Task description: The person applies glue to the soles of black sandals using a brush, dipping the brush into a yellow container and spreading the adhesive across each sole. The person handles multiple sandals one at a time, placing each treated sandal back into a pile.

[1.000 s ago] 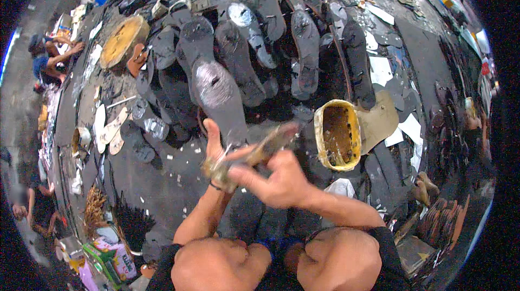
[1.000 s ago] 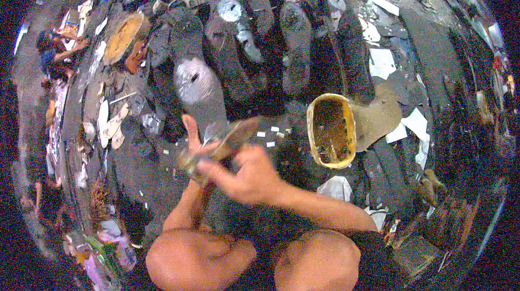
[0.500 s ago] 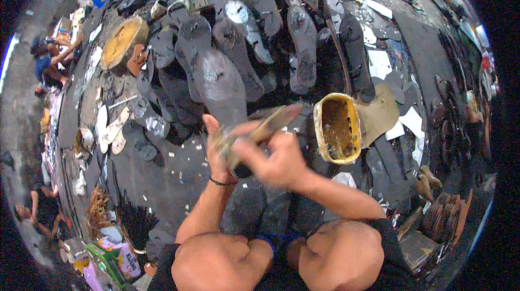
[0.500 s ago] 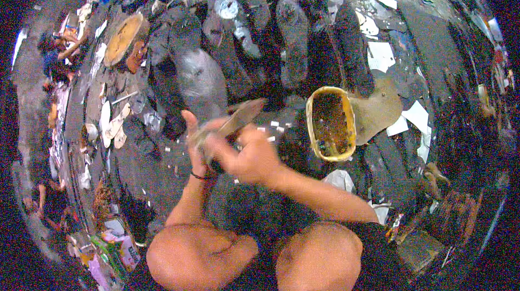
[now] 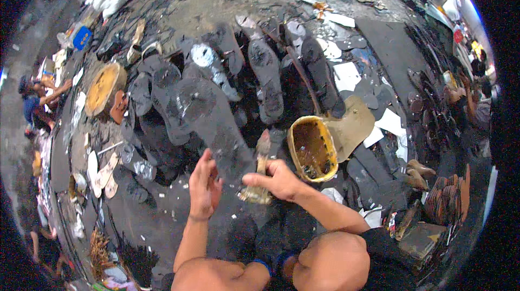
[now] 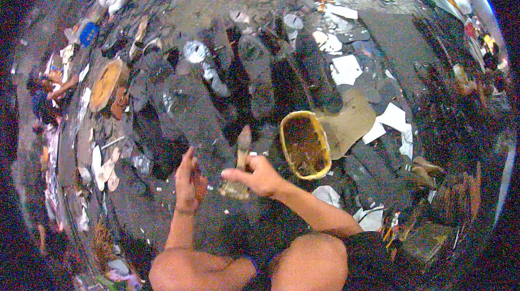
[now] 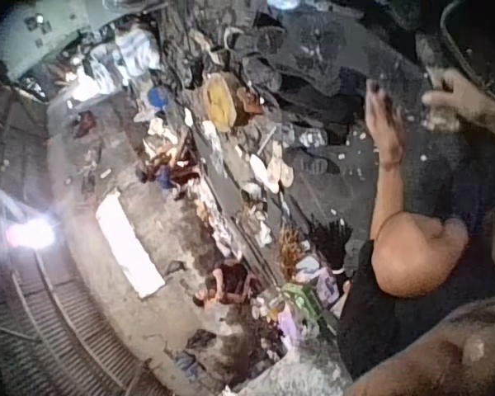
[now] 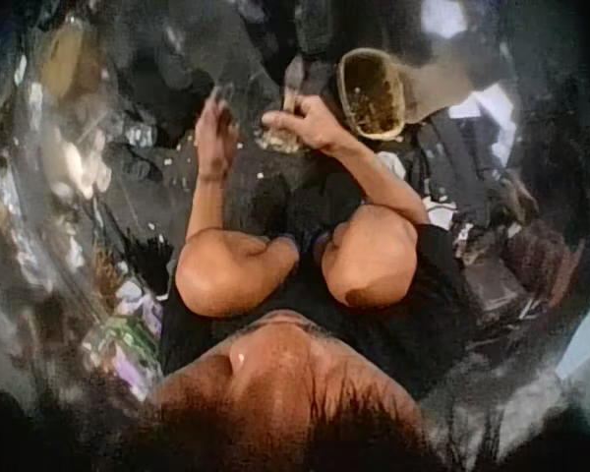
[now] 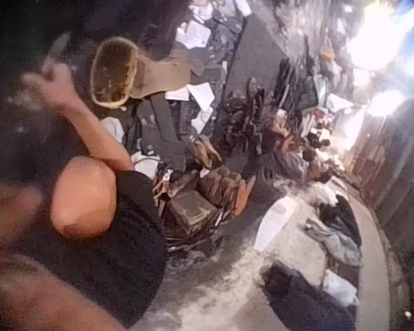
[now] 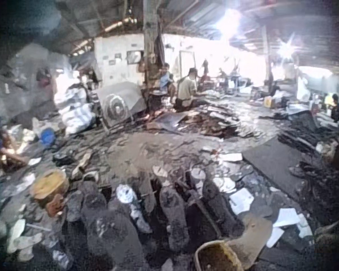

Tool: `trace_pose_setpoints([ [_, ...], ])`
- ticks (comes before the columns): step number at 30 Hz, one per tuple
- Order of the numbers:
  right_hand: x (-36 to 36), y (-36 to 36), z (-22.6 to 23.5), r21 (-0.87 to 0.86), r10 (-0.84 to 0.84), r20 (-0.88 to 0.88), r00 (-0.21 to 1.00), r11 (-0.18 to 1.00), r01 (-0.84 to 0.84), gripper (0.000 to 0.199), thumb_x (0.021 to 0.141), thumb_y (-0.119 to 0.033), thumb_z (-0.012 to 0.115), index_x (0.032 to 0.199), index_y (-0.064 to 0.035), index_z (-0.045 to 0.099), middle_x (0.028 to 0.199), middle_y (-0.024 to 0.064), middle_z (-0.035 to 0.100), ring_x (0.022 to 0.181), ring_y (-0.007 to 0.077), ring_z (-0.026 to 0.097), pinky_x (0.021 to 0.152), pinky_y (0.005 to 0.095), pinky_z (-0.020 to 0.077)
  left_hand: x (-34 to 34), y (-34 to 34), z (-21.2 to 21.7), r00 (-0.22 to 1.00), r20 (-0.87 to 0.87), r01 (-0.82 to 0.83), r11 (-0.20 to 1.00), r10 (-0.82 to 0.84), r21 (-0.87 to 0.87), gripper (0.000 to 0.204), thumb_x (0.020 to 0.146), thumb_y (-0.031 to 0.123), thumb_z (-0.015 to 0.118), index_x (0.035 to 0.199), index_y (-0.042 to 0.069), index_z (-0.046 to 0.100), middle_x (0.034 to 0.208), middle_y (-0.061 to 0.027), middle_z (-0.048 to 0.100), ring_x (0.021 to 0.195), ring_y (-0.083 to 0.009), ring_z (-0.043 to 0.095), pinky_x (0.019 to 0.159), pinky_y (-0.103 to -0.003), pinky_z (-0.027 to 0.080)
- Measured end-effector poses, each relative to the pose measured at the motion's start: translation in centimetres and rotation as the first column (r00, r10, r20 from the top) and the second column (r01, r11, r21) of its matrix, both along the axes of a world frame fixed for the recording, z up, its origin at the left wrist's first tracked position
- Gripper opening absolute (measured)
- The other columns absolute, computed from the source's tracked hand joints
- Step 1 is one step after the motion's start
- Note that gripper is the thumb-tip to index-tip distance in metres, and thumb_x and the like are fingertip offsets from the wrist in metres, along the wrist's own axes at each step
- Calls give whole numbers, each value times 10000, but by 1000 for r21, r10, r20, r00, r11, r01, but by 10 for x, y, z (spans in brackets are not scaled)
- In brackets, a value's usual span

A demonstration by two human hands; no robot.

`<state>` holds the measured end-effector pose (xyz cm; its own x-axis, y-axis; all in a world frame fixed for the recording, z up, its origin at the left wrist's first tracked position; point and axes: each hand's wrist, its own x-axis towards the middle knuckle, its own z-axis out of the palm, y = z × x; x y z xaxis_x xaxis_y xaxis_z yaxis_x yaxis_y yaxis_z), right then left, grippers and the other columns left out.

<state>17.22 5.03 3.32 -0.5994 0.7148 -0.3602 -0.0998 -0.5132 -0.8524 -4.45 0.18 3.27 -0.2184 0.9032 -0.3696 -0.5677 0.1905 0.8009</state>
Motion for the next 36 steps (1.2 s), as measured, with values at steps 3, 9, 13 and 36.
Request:
trace_pose_setpoints([
  [3,37,61,3,-2,-268,-16,963,963,268,250,896,-196,757,1027,5,687,960,69,723,810,164,695,753,337,580,-24,-69,0,738,-617,263,959,-273,-110,510,959,160,662,1419,26,489,1348,-134,598,1240,-245,574,992,-343,491],
  [9,85,242,14,50,-552,-27,833,832,553,256,888,-231,734,990,-4,675,887,102,714,756,216,705,700,345,582,-83,-237,-13,-271,-690,125,686,-671,-717,696,779,299,804,1346,5,528,1247,-220,606,1151,-381,598,1007,-496,465],
  [13,93,297,19,189,-544,343,766,839,511,279,941,-291,683,1035,-28,679,953,66,718,735,176,675,604,313,506,-95,-264,-40,-277,-655,104,656,-703,-748,695,765,310,808,1325,2,536,1226,-221,607,1127,-390,599,991,-502,467],
  [36,143,54,-47,727,-614,650,448,673,-133,277,922,-229,714,1079,-1,694,908,78,737,824,136,690,708,285,533,-65,-217,-63,-316,-678,-46,724,-664,-688,609,738,160,765,1288,42,532,1230,-180,568,1126,-379,540,977,-488,416],
])
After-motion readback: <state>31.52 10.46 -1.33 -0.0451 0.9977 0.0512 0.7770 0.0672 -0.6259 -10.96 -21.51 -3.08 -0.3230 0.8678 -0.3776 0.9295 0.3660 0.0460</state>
